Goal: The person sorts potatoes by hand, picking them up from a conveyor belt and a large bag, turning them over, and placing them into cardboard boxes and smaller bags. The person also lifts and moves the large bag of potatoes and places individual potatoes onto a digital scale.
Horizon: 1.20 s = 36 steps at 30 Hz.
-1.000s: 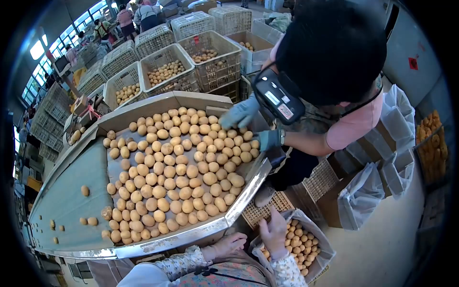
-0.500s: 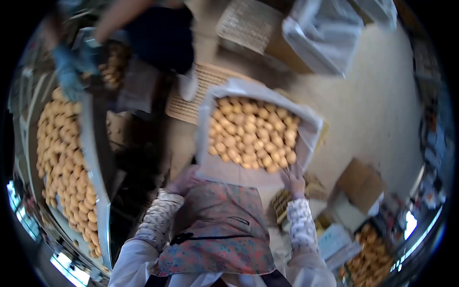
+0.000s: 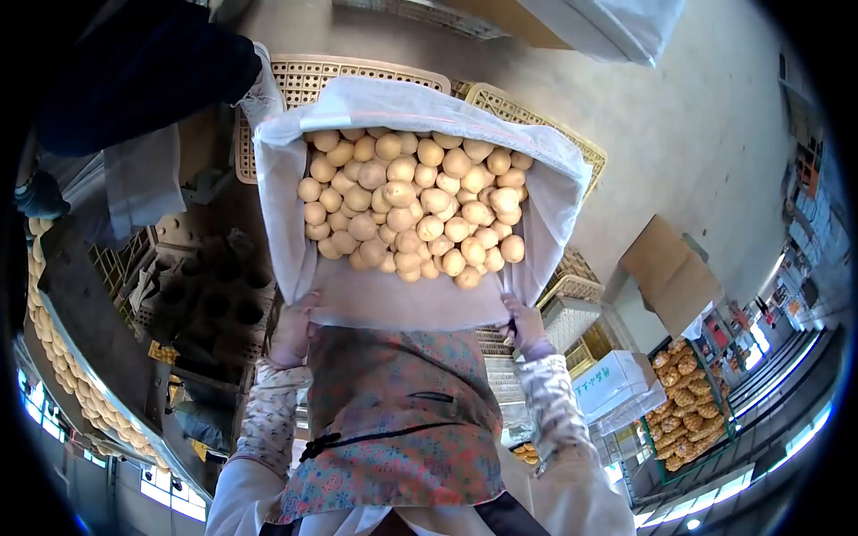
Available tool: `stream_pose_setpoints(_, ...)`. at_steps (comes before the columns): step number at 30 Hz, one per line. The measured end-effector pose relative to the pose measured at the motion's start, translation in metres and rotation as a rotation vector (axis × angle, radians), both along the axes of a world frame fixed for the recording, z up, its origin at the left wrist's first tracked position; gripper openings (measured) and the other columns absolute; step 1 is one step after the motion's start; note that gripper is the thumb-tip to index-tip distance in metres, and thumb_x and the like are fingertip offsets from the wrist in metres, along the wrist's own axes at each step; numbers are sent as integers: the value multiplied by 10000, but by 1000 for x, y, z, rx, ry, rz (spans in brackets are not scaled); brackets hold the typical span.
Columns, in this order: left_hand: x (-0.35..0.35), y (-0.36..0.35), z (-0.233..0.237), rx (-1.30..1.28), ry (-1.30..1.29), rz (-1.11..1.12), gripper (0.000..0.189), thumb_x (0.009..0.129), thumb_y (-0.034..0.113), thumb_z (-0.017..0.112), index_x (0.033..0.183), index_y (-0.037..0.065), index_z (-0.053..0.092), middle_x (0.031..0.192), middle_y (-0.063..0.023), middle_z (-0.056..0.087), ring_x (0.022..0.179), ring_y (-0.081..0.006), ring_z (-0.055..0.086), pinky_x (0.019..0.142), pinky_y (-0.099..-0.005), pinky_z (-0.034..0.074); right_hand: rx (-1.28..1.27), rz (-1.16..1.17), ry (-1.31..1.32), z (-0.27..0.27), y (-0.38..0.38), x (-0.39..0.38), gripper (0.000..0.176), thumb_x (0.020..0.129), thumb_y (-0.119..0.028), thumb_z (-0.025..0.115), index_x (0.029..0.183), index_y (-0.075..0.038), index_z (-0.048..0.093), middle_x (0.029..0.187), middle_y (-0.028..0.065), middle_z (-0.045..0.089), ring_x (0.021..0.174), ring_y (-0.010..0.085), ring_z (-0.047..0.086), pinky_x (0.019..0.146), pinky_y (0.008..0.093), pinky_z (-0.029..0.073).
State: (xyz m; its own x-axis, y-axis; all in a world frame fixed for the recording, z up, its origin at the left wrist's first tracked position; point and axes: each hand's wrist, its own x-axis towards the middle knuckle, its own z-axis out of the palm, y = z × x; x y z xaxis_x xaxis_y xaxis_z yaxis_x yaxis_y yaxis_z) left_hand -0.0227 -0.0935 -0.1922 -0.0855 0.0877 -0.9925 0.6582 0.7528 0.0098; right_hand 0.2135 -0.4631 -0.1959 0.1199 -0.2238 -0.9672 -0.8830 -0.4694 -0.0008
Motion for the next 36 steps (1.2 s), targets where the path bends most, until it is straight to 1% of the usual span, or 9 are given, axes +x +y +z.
stream_pose_setpoints(5,59,84,59,242,-206,52,294,966,317,571,928,43,669,642,7,573,381,-70,416,370,-222,312,126,-19,-160,82,76,76,240,922,-273,647,988,-42,655,588,39,582,413,108,518,356,222,355)
stream_pose_setpoints(10,58,57,44,108,-279,165,290,969,291,562,774,80,595,511,31,476,371,-70,396,361,-220,293,-19,-170,-147,55,60,35,242,921,-270,611,1031,-57,640,592,34,559,451,108,504,370,216,339)
stream_pose_setpoints(21,-14,22,-5,373,-318,-353,296,945,306,609,835,36,663,557,-15,552,421,-101,489,405,-243,357,-111,-157,-14,11,36,-12,261,907,-280,669,1006,-39,683,621,57,593,449,131,512,394,237,363)
stream_pose_setpoints(22,-12,23,-5,273,-270,-223,292,950,301,605,844,36,667,578,-12,564,441,-98,500,414,-241,354,-121,-46,54,17,41,-3,288,907,-256,662,1029,5,649,762,131,636,612,209,606,522,316,476)
stream_pose_setpoints(25,-17,26,-6,59,-145,-12,282,959,290,596,855,39,670,613,-5,581,470,-94,515,425,-239,352,-320,1006,-641,27,43,-11,372,878,-187,676,1150,54,598,1005,223,640,901,312,638,782,424,520)
stream_pose_setpoints(26,-17,25,-5,99,-200,-73,317,977,308,558,919,14,661,611,-10,571,481,-98,515,440,-244,363,-311,1112,-977,35,57,-4,416,861,-152,679,1201,61,570,1103,247,610,1013,336,601,877,447,481)
stream_pose_setpoints(28,-17,20,-1,174,-313,-193,414,1013,344,482,1048,-36,642,609,-18,550,503,-106,515,469,-254,384,-132,1177,-1292,65,120,25,490,828,-98,695,1269,54,545,1212,253,585,1119,362,569,974,459,443)
stream_pose_setpoints(31,-9,22,-4,85,-187,-7,301,965,281,595,807,33,656,597,-4,576,454,-92,511,428,-240,356,350,1195,-1248,29,182,44,470,820,-99,698,1255,26,572,1230,203,597,1124,379,568,993,451,434)
stream_pose_setpoints(36,-17,19,-1,233,-313,-125,307,975,261,585,869,-12,677,610,-36,606,475,-119,552,457,-246,425,264,1291,-1440,-50,263,52,320,854,-182,670,1151,-70,633,1046,123,638,969,320,607,831,423,470)
